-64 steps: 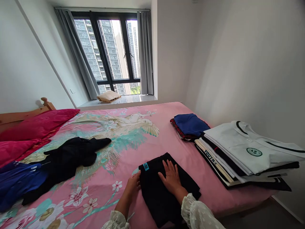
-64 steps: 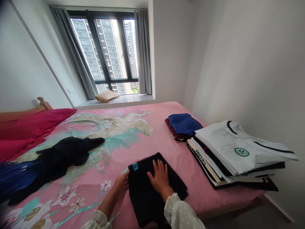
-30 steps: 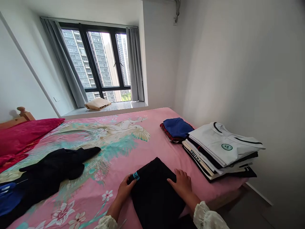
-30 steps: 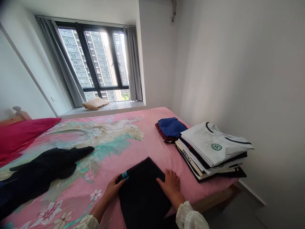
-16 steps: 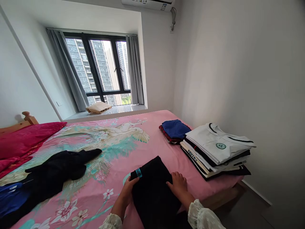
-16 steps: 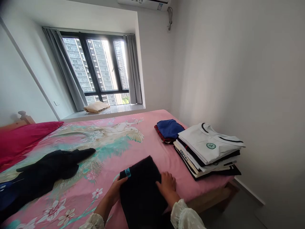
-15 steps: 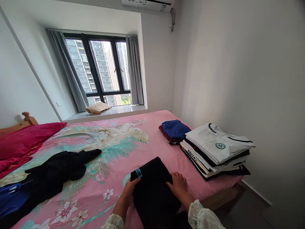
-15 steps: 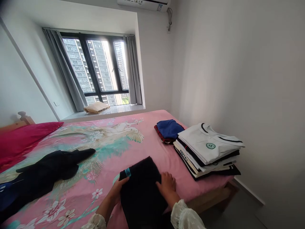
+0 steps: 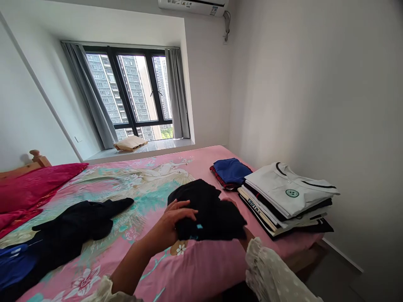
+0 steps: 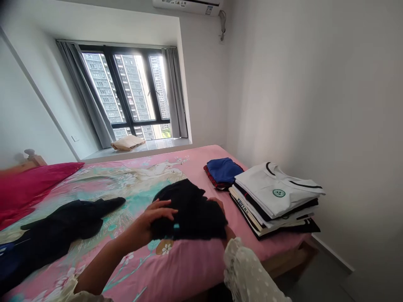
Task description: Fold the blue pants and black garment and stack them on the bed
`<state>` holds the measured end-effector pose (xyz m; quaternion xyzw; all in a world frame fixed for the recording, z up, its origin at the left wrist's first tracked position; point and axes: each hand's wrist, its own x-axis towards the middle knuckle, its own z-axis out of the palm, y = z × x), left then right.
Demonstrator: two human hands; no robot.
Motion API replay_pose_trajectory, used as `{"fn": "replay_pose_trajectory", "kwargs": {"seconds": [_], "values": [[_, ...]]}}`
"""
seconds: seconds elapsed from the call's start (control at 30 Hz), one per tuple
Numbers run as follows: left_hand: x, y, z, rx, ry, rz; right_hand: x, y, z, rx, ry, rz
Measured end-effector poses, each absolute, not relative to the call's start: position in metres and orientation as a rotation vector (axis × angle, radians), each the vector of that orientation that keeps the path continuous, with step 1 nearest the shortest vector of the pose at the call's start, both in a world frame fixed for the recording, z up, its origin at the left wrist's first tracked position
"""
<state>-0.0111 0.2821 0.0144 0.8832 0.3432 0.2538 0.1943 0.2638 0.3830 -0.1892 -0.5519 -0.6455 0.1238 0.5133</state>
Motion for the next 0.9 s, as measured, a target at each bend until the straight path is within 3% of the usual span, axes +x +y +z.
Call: {"fn": "replay_pose_trajectory", "kwargs": {"seconds": [0.17, 0.27, 0.4, 0.67, 0.9], "values": [[-0.048, 0.257, -0.099, 2.454, 1.28, 0.142, 0.295, 0.342, -0.238, -1.394, -1.708, 0.24], [-0.048, 0.245, -0.146, 2.393, 1.447, 0.283, 0.302, 0.327, -0.262, -1.464, -1.72, 0.202], [-0.012, 0.252, -0.155, 2.387, 1.458, 0.675, 0.299, 0.327, -0.264, -1.523, -1.715, 0.174], [0.053, 0.289, -0.169, 2.054, 1.665, 0.377, 0.295, 0.299, -0.243, -1.574, -1.625, 0.25], [0.071, 0.3, -0.179, 1.909, 1.823, 0.496, 0.246, 0.246, -0.248, -1.701, -1.516, 0.329]]}}
